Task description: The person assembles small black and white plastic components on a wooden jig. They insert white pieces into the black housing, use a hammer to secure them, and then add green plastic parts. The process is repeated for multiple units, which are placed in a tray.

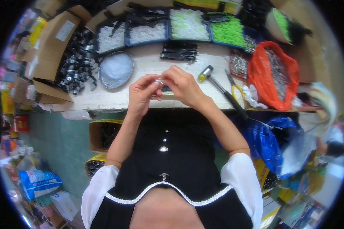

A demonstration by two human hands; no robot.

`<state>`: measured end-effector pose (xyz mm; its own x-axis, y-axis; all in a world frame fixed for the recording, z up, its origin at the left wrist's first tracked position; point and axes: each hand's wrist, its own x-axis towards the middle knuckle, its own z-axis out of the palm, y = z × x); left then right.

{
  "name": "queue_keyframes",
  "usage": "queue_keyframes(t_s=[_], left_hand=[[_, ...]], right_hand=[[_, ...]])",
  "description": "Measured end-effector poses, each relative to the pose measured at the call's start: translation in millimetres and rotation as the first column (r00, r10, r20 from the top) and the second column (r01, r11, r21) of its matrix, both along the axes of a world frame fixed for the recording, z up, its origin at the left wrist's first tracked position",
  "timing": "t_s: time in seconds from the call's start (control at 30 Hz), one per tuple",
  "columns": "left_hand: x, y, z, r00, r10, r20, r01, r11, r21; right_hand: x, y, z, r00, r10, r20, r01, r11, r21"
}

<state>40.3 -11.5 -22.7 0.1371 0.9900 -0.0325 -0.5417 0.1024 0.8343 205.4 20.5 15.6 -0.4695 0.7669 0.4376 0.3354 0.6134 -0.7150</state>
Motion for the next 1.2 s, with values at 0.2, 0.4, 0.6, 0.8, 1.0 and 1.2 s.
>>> queue_keyframes(t_s=[0.2,0.4,0.6,0.8,1.0,1.2], left_hand=[[4.8,0.4,-2.0,0.999,0.046,-0.021,-0.045,0.999,0.030],[-4.4,2.6,-4.7,0.873,0.188,-0.449,-0.133,0.979,0.153],[-16.5,9.9,-13.1,0.660,0.274,-0.699,-0.079,0.952,0.297],[-14.5,15.2,-26.4,0.566,0.273,-0.778,0.007,0.942,0.335],[-15.2,21.1,-30.6,0.495,0.219,-0.841,0.080,0.952,0.295],[-6.3,34.3,-8.8,0.114,0.181,-0.977,0.287,0.935,0.207]], right_hand=[[-7.7,0.4,-9.3,0.999,-0.048,0.006,0.046,0.986,0.160],[2.2,8.4,-30.3,0.982,-0.066,0.179,0.035,0.985,0.168],[2.7,9.4,-45.4,0.918,-0.051,0.392,0.000,0.992,0.129],[-3.9,11.5,-52.6,0.893,-0.022,0.449,-0.044,0.990,0.134],[-6.3,9.3,-53.5,0.882,-0.001,0.471,-0.058,0.992,0.111],[14.0,18.1,-47.5,0.949,-0.097,0.299,0.086,0.995,0.048]])
